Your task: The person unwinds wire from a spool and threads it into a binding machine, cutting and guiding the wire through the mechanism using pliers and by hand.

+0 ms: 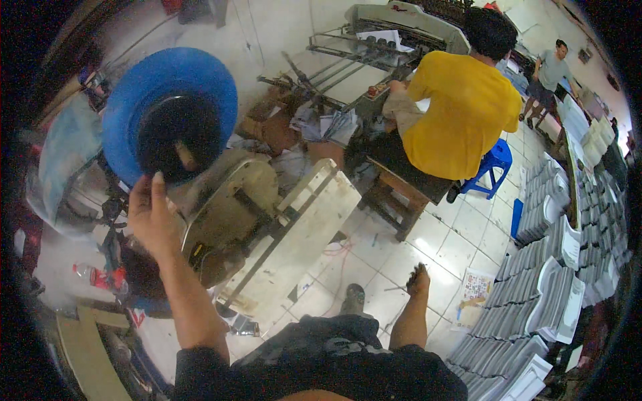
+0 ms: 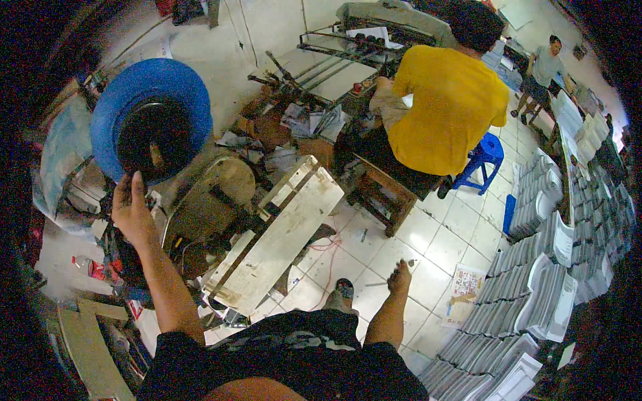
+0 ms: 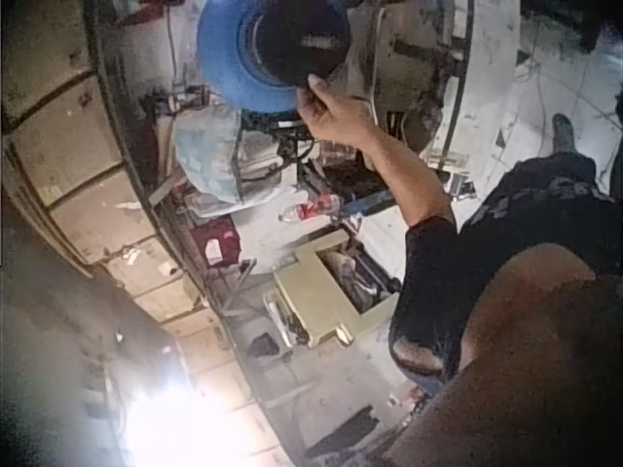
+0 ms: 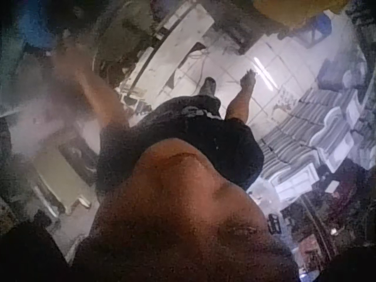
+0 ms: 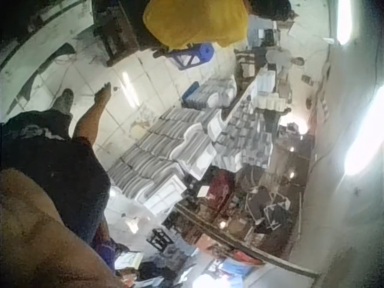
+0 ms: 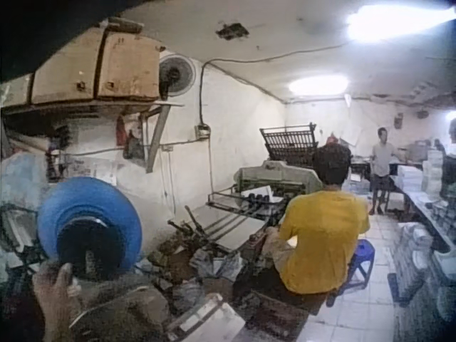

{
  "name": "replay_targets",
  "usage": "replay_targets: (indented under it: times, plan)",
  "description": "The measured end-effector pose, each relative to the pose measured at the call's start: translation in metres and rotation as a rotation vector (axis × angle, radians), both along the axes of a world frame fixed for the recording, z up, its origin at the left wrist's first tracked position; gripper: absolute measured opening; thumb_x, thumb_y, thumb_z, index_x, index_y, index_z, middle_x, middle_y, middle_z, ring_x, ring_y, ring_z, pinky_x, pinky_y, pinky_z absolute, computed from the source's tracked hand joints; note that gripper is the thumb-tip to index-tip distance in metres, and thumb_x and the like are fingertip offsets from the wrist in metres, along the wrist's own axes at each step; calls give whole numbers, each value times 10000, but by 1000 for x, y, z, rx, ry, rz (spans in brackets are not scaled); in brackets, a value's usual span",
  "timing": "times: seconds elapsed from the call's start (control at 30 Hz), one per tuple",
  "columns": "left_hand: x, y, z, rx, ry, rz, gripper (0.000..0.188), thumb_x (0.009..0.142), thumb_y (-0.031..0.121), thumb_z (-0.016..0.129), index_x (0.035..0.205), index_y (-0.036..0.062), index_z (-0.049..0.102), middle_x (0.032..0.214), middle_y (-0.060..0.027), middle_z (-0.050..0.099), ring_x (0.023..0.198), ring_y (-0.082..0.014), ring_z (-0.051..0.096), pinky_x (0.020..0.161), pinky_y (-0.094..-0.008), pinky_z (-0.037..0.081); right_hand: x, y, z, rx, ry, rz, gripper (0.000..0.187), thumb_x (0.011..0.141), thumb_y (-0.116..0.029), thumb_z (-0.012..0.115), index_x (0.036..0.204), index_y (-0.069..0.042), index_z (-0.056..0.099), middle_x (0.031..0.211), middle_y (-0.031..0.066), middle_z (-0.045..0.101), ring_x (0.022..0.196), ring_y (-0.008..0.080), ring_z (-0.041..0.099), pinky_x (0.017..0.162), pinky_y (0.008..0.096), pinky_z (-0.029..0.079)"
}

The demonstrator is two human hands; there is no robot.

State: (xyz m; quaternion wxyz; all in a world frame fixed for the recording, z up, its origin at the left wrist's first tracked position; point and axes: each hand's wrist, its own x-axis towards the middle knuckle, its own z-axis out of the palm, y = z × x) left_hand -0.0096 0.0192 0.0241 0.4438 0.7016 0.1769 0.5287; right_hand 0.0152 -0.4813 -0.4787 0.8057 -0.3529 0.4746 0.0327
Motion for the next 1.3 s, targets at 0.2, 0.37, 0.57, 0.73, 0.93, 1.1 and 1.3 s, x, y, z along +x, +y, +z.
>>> replay_targets:
  times: [0.2, 0.37, 0.57, 0.73, 0.93, 1.1, 1.3]
  plan:
    - [-2, 15, -2, -11, -2, 27, 377, 887, 193, 716, 1161, -46, 617, 1012, -70, 656, 852, -109, 584, 698, -241, 487, 7, 67, 248, 80, -199, 807, 235, 904, -335, 610, 985, -115, 611, 714, -19, 501, 507, 120, 418, 429, 290, 333]
    - [-3, -7, 19, 33, 87, 115, 409, 861, 228, 744, 1157, -34, 644, 1030, -113, 684, 922, -147, 616, 818, -272, 483, -64, 115, 118, 660, -210, 780, 211, 963, -227, 533, 1019, -44, 621, 790, 27, 623, 578, 153, 548, 447, 264, 444]
    - [2, -5, 13, 70, -11, -1, 358, 856, 181, 744, 1090, -72, 649, 971, -116, 695, 866, -151, 624, 799, -280, 497, -91, 144, 265, 361, 93, 894, 241, 921, -181, 568, 1085, -10, 610, 760, 77, 637, 551, 145, 528, 467, 253, 437]
    - [-5, -2, 12, 47, -30, -42, 357, 865, 179, 735, 1086, -83, 637, 897, -92, 683, 787, -106, 610, 710, -251, 493, -64, 163, 335, 190, -333, 1202, 451, 903, -67, 538, 1343, -9, 456, 1095, 125, 677, 559, 121, 518, 471, 217, 425]
    - [-8, 2, 11, 121, -16, 11, 333, 869, 188, 723, 1064, -72, 651, 904, -103, 696, 766, -113, 613, 702, -258, 495, 4, 210, 384, 252, -889, 1302, 403, 905, -112, 593, 1281, -1, 502, 1186, 118, 628, 667, 168, 579, 570, 301, 490]
    - [-6, 5, 12, 82, 26, 3, 324, 868, 187, 722, 1050, -73, 655, 888, -102, 697, 739, -116, 611, 683, -257, 494, 16, 340, 360, -904, -1338, 1286, 440, 845, -253, 703, 1177, -9, 549, 1111, 161, 633, 715, 319, 629, 666, 390, 515]
    - [-5, 2, 19, 42, 61, -10, 342, 863, 184, 743, 1085, -56, 641, 889, -52, 668, 743, -95, 597, 664, -224, 478, 16, 385, 319, -968, -1278, 1329, 347, 879, -309, 662, 1029, -1, 609, 933, 224, 658, 864, 408, 639, 767, 461, 506]
